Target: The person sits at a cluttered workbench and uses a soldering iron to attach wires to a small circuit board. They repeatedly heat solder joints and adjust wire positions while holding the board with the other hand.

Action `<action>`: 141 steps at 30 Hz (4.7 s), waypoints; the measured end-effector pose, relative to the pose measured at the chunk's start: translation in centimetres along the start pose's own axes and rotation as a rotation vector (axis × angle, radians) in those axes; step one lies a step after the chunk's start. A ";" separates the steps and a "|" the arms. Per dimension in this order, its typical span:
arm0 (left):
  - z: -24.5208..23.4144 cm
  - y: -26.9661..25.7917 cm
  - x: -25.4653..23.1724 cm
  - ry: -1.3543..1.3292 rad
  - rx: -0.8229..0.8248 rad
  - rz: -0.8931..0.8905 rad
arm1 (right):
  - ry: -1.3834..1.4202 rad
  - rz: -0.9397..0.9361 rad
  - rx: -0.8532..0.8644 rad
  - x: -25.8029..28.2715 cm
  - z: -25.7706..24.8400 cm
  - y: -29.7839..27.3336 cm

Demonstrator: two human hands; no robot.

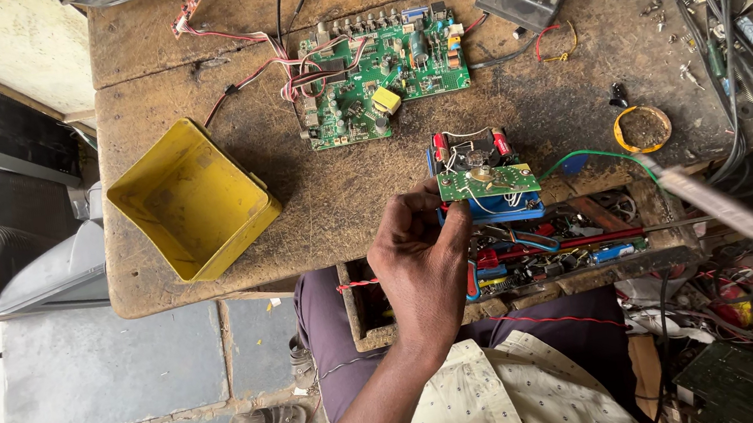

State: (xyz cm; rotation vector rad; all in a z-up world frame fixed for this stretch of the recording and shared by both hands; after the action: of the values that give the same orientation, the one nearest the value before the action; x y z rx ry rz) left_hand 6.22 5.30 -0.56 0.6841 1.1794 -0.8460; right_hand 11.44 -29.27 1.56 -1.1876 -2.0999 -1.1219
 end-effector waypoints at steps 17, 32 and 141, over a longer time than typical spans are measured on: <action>-0.4 0.0 -0.1 0.142 -0.042 -0.006 | -0.288 -0.010 -0.411 -5.9 -7.2 1.9; -0.5 -0.1 1.6 -0.163 -0.001 0.023 | -0.744 0.077 -0.177 -24.2 -2.0 6.5; -1.9 1.2 1.4 -0.421 0.230 -0.158 | 0.368 0.033 0.404 0.6 11.9 -0.7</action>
State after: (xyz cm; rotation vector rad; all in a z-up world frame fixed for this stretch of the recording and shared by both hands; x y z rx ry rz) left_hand 6.53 7.23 -2.36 0.5651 0.7688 -1.2063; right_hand 10.39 -19.23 -4.85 -0.7570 -1.8922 -0.7778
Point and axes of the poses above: each hand's wrist, its own y-axis towards the middle knuckle, its own z-axis out of the palm, x = y × z, the point moved 8 cm from there along y, towards the middle knuckle, and after that the axes turned 9 degrees about x, right-handed, at the moved point
